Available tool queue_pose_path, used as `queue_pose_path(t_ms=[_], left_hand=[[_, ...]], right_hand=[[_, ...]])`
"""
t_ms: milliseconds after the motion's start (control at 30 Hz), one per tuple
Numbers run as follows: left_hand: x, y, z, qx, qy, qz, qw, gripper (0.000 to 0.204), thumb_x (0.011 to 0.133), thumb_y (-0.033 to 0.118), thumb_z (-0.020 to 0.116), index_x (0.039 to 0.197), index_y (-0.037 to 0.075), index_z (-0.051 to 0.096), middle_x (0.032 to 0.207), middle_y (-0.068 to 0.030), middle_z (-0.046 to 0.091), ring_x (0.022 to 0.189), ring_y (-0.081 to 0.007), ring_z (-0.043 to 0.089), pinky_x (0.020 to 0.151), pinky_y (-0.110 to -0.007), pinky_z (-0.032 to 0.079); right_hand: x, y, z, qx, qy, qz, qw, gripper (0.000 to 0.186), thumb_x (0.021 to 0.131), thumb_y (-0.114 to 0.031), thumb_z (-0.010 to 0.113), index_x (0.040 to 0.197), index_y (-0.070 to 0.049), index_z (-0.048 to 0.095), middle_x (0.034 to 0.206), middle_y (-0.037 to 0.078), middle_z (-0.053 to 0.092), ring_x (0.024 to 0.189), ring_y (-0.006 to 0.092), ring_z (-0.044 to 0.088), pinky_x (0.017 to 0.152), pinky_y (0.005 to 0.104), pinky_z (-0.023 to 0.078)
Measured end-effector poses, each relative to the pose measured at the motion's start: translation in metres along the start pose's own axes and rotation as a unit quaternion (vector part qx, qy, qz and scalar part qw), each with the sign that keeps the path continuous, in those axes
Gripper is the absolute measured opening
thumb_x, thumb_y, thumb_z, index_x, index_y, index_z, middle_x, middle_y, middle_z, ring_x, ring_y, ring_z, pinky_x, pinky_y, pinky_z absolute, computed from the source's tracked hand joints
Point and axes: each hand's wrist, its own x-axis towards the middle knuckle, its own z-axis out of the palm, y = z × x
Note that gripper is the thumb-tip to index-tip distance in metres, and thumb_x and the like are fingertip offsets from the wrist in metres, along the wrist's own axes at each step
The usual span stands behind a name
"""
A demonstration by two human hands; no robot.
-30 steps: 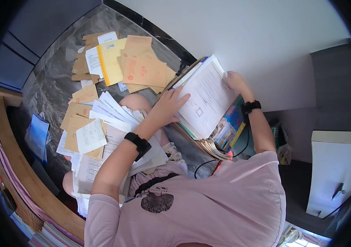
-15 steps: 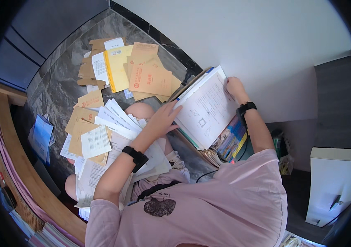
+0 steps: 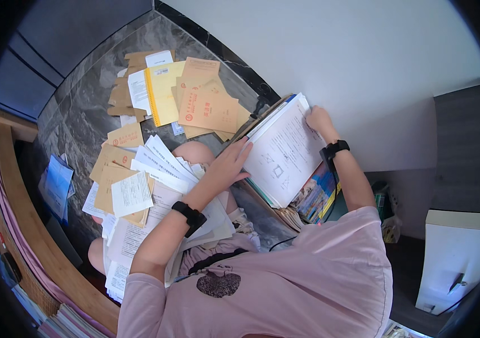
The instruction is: The recorder is sitting on the floor, sorting through a large stack of papers, booklets, and documents.
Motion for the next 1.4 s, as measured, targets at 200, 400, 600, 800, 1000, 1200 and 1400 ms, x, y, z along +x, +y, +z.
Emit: queue_pose_path(t_ms=[200, 400, 600, 800, 1000, 1200, 1400], left_hand=[[0.009, -0.004, 0.007, -0.007, 0.016, 0.036, 0.999, 0.079, 0.06, 0.019, 0.072, 0.125, -0.004, 0.033, 0.129, -0.0222, 0.034, 0.115, -0.0359, 0.04, 0.096, -0.038, 0.035], [0.004, -0.006, 0.008, -0.009, -0.032, 0.021, 0.999, 0.08, 0.063, 0.019, 0.071, 0.128, -0.003, 0.029, 0.131, -0.0238, 0.032, 0.115, -0.0374, 0.039, 0.096, -0.038, 0.035], [0.007, -0.006, 0.012, -0.01, -0.008, 0.032, 0.999, 0.082, 0.06, 0.018, 0.073, 0.127, -0.004, 0.031, 0.132, -0.0215, 0.03, 0.116, -0.035, 0.038, 0.095, -0.037, 0.035], [0.012, -0.003, 0.0, -0.045, -0.06, 0.003, 0.997, 0.087, 0.058, 0.02, 0.075, 0.13, 0.0, 0.03, 0.135, -0.0184, 0.029, 0.123, -0.0344, 0.03, 0.101, -0.041, 0.029], [0.01, -0.001, 0.007, -0.001, -0.074, -0.003, 0.997, 0.083, 0.067, 0.032, 0.068, 0.132, 0.002, 0.027, 0.138, -0.0194, 0.023, 0.127, -0.0367, 0.024, 0.102, -0.046, 0.023], [0.006, 0.006, 0.003, 0.014, -0.028, -0.021, 0.999, 0.076, 0.067, 0.032, 0.068, 0.127, 0.001, 0.035, 0.136, -0.0187, 0.028, 0.126, -0.0354, 0.026, 0.102, -0.048, 0.022], [-0.007, 0.008, -0.026, 0.035, -0.026, -0.021, 0.999, 0.068, 0.074, 0.021, 0.063, 0.13, 0.001, 0.029, 0.138, -0.0165, 0.026, 0.125, -0.0357, 0.028, 0.1, -0.043, 0.028]], right_hand=[[0.003, 0.021, -0.001, 0.036, -0.066, 0.027, 0.997, 0.031, 0.076, -0.019, 0.046, 0.093, 0.003, 0.059, 0.092, 0.024, 0.06, 0.088, 0.0363, 0.058, 0.079, 0.0409, 0.045], [0.011, 0.039, 0.012, 0.091, -0.039, -0.056, 0.993, 0.029, 0.076, -0.021, 0.049, 0.093, 0.001, 0.059, 0.088, 0.022, 0.061, 0.083, 0.0356, 0.059, 0.074, 0.0399, 0.046], [0.007, 0.04, 0.002, 0.101, -0.069, -0.049, 0.991, 0.038, 0.074, -0.023, 0.055, 0.105, 0.0, 0.055, 0.097, 0.021, 0.06, 0.088, 0.0325, 0.058, 0.078, 0.0373, 0.045], [-0.001, 0.009, -0.015, 0.143, -0.061, -0.07, 0.985, 0.057, 0.078, -0.036, 0.054, 0.121, 0.0, 0.044, 0.106, 0.025, 0.056, 0.098, 0.0352, 0.055, 0.084, 0.0364, 0.043], [0.006, -0.054, -0.031, 0.139, -0.016, 0.053, 0.989, 0.056, 0.078, -0.045, 0.05, 0.116, -0.004, 0.049, 0.107, 0.027, 0.055, 0.102, 0.0384, 0.053, 0.086, 0.0398, 0.043], [0.021, -0.056, -0.015, 0.052, -0.019, 0.075, 0.996, 0.056, 0.078, -0.044, 0.051, 0.117, -0.003, 0.047, 0.109, 0.026, 0.054, 0.104, 0.0379, 0.051, 0.087, 0.0413, 0.042], [0.061, 0.0, 0.023, -0.013, -0.009, -0.024, 1.0, 0.065, 0.08, -0.046, 0.052, 0.123, 0.0, 0.039, 0.111, 0.028, 0.051, 0.106, 0.0407, 0.049, 0.088, 0.0437, 0.041]])
